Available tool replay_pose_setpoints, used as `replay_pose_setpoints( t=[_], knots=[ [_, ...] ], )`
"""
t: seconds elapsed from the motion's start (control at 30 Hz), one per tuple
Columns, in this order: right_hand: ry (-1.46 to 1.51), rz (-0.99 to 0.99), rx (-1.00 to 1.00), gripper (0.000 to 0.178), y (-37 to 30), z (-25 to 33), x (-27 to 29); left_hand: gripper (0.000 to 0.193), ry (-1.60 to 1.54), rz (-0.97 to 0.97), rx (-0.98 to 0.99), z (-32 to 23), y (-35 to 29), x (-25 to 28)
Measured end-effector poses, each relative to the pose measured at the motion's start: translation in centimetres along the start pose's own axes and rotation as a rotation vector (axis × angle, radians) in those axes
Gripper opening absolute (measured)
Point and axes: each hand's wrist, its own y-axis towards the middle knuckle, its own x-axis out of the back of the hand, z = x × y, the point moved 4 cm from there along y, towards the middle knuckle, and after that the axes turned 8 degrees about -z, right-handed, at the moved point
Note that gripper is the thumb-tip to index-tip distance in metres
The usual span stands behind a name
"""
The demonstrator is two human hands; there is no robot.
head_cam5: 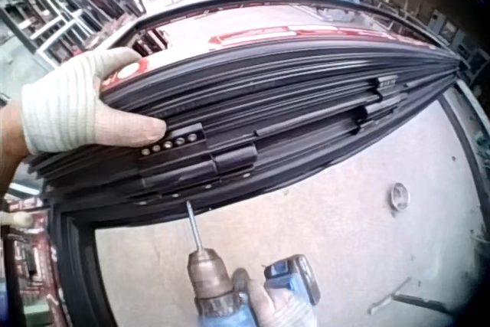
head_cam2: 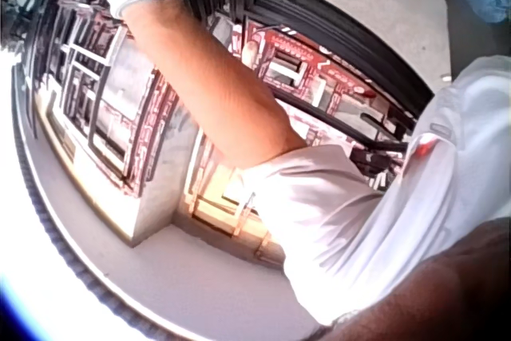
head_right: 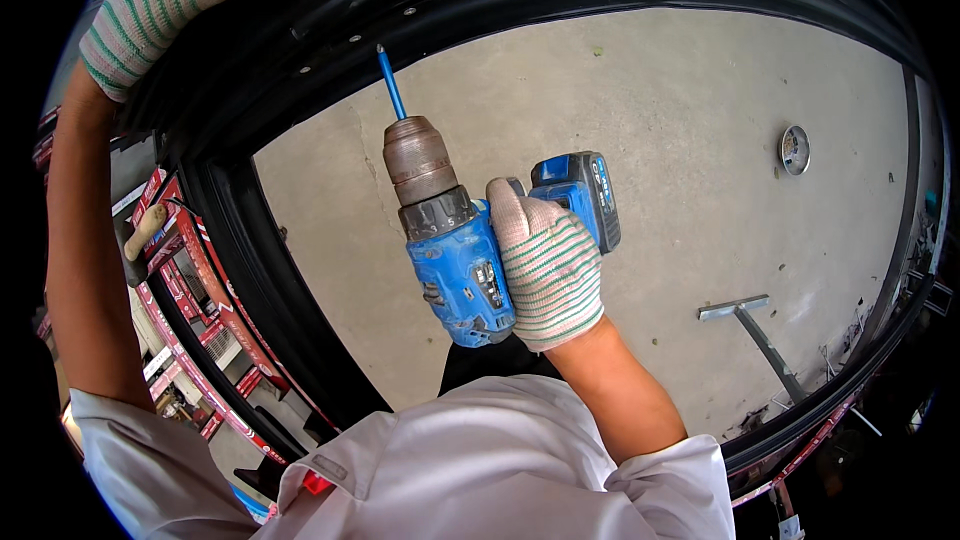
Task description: The person uses a cordless drill to drive screws into a black window frame, securing a rubber seal along the perimeter. They repeatedly pick screws from a nearby container and fasten them into pre-drilled holes along the frame's edge.
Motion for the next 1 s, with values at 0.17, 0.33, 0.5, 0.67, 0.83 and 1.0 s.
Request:
replay_pose_setpoints(
  t=[0.17, 0.33, 0.5, 0.67, 0.83, 1.0],
  knots=[
    [0.286, 0.042, -0.102, 0.065, -3.2, 0.0, -4.5, 0.064, -0.210, 0.095, 0.230, 1.0, 0.5, -0.5],
    [0.981, 0.077, -0.671, 0.059, -4.6, -0.5, -9.6, 0.066, -0.251, 0.119, 0.266, 1.4, 0.7, -0.3],
    [0.697, 0.048, -0.308, 0.059, -2.0, 1.4, -7.9, 0.069, -0.178, 0.046, 0.183, 1.0, -0.2, -1.1],
    [0.785, 0.061, -0.413, 0.064, -2.6, 1.3, -8.4, 0.073, -0.404, 0.151, 0.354, 2.1, 0.6, -0.3],
    [0.706, 0.034, -0.327, 0.064, -2.1, 1.4, -8.1, 0.075, -0.430, 0.146, 0.356, 2.1, 0.4, -0.6],
    [0.613, 0.036, -0.254, 0.063, -1.3, 1.8, -7.5, 0.077, -0.399, 0.150, 0.316, 1.3, 0.3, 0.1]
  ],
)
